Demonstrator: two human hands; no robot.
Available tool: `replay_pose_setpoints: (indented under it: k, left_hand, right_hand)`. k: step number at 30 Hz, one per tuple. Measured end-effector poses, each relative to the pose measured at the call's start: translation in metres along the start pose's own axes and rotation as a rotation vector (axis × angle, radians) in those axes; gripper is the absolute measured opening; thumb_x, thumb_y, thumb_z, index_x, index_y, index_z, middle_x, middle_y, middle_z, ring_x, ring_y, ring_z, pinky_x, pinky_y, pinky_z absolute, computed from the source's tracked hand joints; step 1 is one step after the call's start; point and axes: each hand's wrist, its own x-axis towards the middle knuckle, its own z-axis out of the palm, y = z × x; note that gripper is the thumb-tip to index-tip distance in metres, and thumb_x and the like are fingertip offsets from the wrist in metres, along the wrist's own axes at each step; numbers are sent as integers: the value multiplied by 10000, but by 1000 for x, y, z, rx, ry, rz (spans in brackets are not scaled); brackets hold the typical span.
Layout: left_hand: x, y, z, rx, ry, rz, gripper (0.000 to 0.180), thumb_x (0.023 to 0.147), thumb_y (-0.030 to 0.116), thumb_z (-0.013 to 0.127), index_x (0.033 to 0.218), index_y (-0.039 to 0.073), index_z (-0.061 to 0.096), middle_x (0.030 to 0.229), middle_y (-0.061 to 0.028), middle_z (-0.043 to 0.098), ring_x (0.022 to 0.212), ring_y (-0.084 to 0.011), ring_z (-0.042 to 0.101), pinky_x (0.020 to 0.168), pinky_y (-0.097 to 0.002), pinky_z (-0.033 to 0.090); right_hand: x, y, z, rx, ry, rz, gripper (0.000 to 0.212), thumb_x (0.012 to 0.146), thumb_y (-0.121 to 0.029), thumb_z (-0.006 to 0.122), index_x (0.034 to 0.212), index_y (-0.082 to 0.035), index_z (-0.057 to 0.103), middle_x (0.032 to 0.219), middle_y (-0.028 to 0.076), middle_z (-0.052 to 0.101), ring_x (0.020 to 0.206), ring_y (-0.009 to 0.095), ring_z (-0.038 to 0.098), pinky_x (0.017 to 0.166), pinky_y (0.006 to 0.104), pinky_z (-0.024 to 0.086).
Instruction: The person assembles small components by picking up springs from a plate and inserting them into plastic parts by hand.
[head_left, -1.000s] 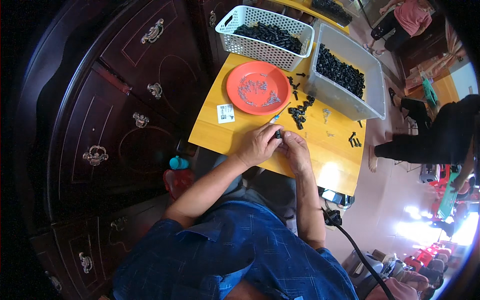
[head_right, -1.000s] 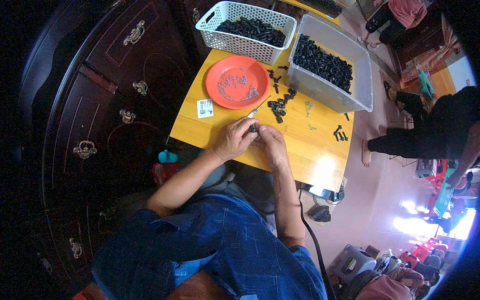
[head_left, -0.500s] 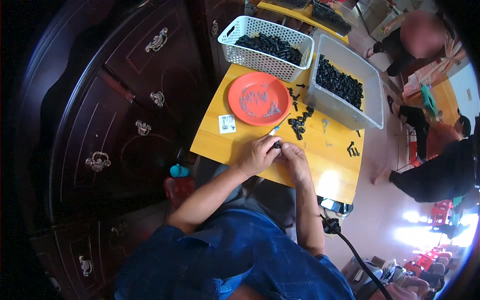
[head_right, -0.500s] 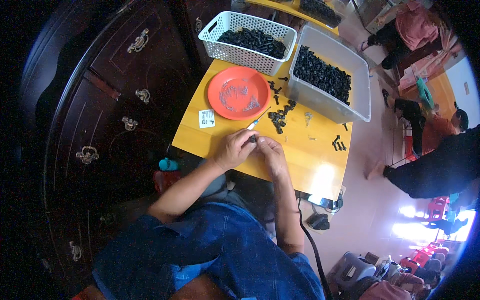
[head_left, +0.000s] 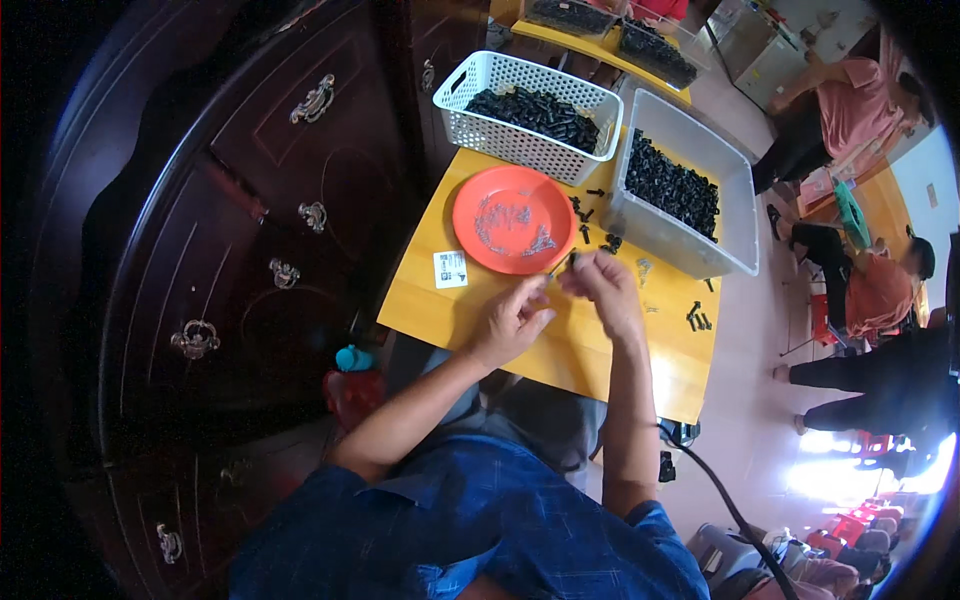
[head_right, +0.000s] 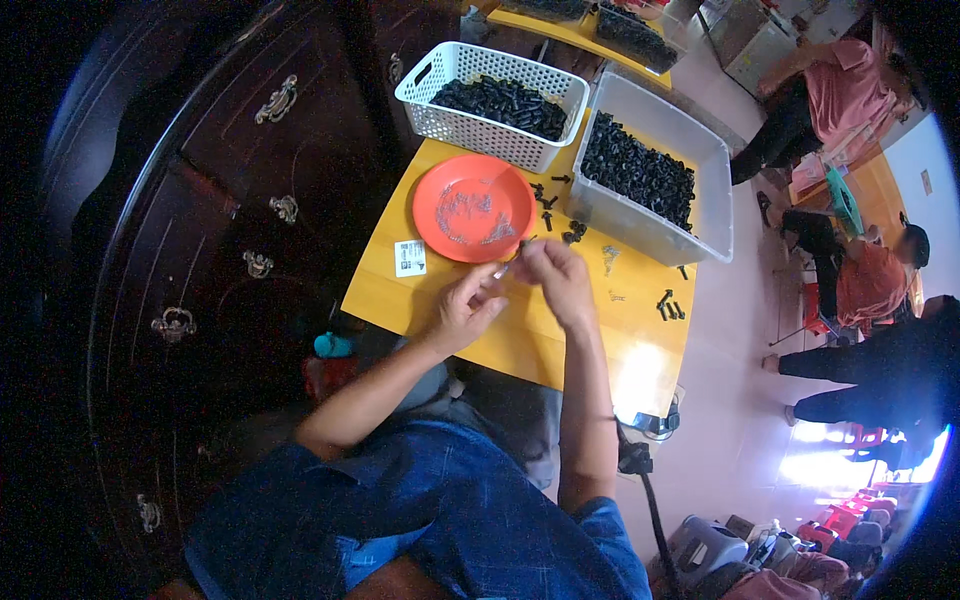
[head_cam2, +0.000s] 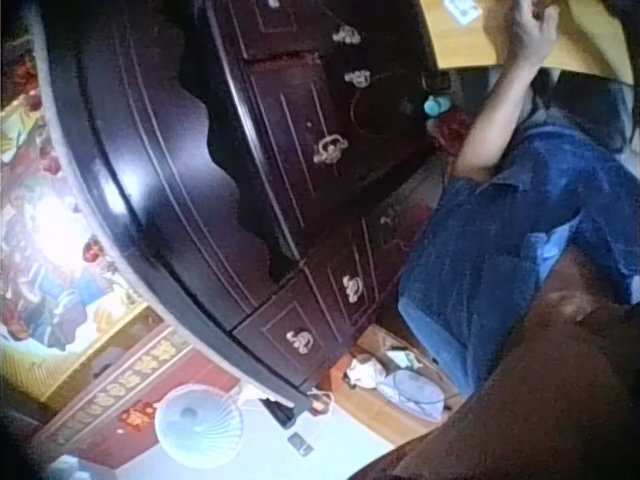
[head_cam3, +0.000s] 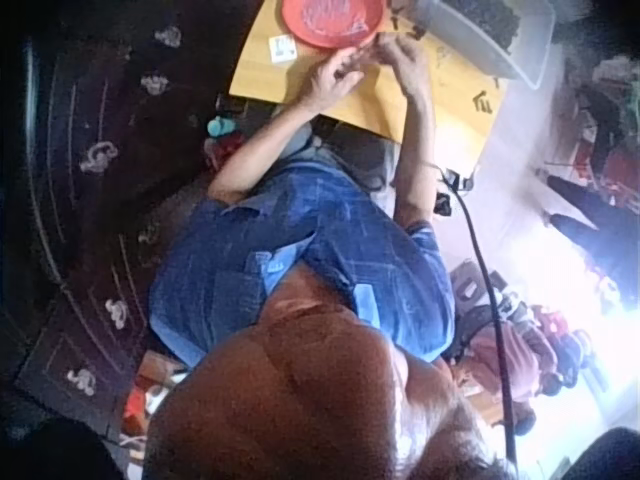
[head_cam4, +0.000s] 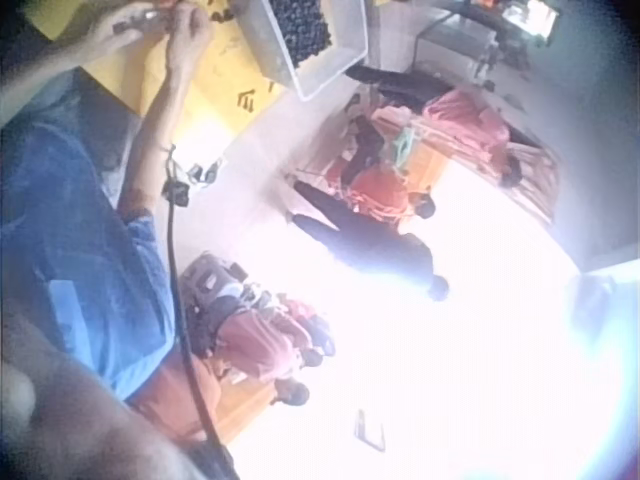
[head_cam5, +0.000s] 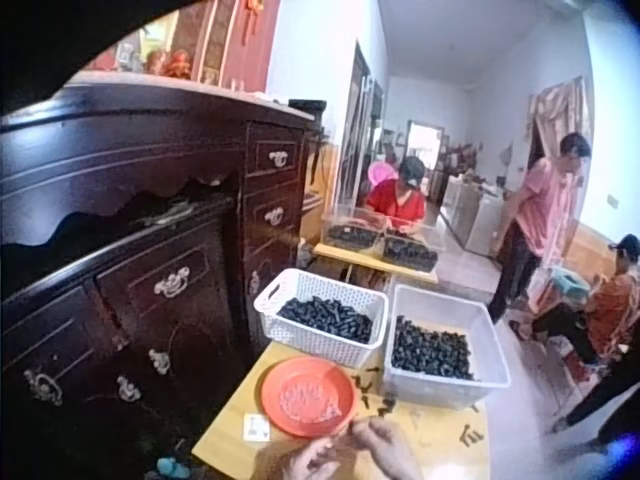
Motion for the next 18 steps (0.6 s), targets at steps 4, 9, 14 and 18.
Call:
replay_pose_setpoints:
  k: [4, 9, 14, 18]
  left_hand:
    - [0, -8, 3, 15, -42, 36, 239, 887, 88, 676, 1112, 19, 632, 789, -130, 682, 693, -241, 689, 643, -348, 544]
    - [1, -14, 7, 18, 9, 48, 142, 887, 66, 653, 1017, 8, 657, 785, -140, 680, 696, -255, 686, 634, -353, 536]
    - [0, -13, 7, 18, -12, 13, 122, 896, 66, 641, 997, 2, 663, 809, -157, 685, 695, -255, 681, 632, -349, 528]
    - [1, -15, 8, 5, -21, 20, 128, 901, 61, 638, 1011, 0, 662, 832, -161, 695, 707, -247, 687, 637, -342, 527]
  right_hand:
    - [76, -49, -9, -263, 118, -254, 234, 977, -190, 616, 1044, 31, 656, 842, 41, 689, 757, 107, 620, 708, 271, 508]
    - [119, -78, 2, -104, 409, -486, 403, 940, -99, 638, 1315, 30, 568, 1059, 97, 696, 913, 129, 639, 835, 276, 517]
    - [76, -37, 7, -399, 197, -386, 219, 956, -72, 633, 1161, 1, 659, 979, 44, 716, 876, 111, 657, 795, 268, 530]
    - [55, -3, 17, -789, 176, -446, 145, 816, -91, 720, 953, -47, 738, 861, 131, 701, 722, 235, 684, 680, 351, 551]
